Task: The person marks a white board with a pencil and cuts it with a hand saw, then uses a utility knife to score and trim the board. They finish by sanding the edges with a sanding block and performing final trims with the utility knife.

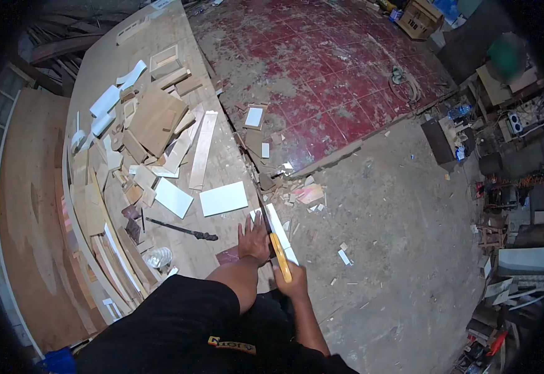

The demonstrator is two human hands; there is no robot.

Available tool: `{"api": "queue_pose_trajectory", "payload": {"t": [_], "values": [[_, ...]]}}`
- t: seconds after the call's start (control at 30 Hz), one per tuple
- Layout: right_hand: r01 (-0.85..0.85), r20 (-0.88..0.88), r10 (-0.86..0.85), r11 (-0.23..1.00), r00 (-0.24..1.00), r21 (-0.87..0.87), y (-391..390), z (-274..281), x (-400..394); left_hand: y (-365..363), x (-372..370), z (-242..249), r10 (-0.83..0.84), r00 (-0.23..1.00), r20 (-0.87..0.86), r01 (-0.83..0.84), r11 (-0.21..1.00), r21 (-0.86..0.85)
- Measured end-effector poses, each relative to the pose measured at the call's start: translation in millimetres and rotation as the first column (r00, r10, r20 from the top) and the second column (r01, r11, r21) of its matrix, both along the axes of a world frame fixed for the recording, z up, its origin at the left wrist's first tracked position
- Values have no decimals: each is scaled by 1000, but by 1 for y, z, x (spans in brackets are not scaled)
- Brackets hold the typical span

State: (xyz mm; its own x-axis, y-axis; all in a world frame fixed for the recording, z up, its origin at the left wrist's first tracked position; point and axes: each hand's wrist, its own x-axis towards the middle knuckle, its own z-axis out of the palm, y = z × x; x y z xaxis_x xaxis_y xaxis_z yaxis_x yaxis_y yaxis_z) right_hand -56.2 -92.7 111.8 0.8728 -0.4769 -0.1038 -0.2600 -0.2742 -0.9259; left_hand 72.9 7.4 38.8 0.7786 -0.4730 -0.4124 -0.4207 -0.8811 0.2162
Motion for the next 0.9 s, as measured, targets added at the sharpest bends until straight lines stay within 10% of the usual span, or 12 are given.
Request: {"api": "queue_pose_trajectory", "payload": {"t": [0.8,0.9], "values": [[41,-156,-33,998,987,49,3,73,-32,0,0,-4,21,999,39,-20,999,-36],[12,-127,-12,1000,992,-1,1,15,6,3,0,-9,1,998,61,-2,1000,13]]}}
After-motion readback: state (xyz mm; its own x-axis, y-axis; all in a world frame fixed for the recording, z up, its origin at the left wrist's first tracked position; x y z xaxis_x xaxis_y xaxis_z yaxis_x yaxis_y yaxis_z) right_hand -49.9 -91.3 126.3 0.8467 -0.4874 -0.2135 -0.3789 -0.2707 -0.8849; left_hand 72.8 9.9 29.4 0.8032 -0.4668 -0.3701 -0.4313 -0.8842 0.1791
